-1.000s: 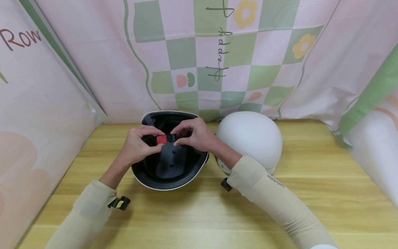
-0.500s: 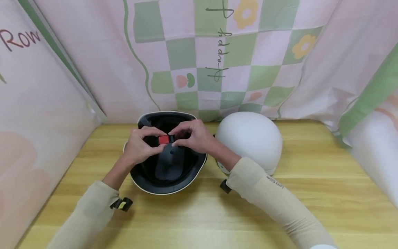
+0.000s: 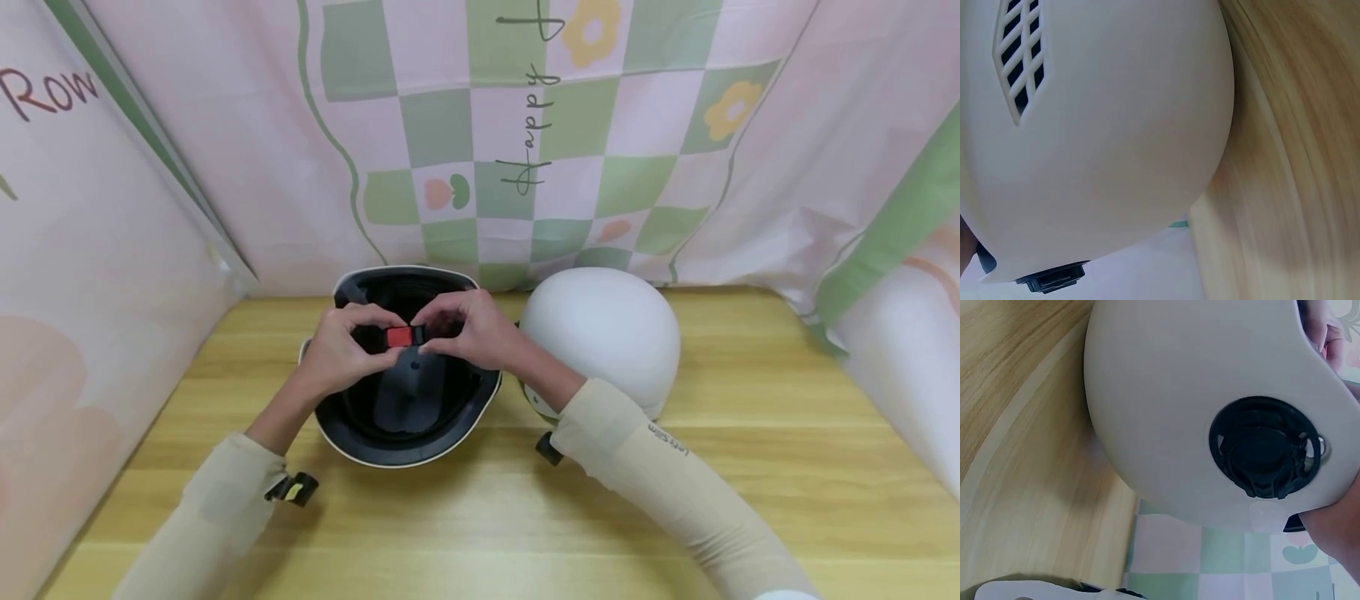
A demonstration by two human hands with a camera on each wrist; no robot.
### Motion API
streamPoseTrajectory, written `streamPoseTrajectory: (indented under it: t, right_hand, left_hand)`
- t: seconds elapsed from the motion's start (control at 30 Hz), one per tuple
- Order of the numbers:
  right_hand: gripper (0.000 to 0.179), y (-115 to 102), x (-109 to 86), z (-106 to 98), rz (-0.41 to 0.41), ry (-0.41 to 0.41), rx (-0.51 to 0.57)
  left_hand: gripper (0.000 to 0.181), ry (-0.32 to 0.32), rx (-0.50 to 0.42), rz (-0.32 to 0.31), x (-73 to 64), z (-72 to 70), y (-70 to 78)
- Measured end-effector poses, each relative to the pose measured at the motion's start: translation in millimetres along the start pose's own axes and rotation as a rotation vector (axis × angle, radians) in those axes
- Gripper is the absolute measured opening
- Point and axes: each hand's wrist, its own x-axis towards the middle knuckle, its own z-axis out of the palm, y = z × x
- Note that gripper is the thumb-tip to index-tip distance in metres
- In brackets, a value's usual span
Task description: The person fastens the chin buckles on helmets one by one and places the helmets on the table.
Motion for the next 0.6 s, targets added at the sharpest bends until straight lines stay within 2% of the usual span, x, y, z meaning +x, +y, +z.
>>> streamPoseTrajectory:
  t: [0.4,0.6]
  right_hand:
    - [0.028,1,3.0,-1,-0.009,-0.037,-0.057]
    - [0.027,1,4.1,-2,0.016,-0.06,-0.082]
  left_hand:
    - [0.024,-0.075,0.083,-0.045,-1.6,-9.0,3.8]
    - [0.025,-0.074,0.094,-0.008,-4.5,-15.6,1.7]
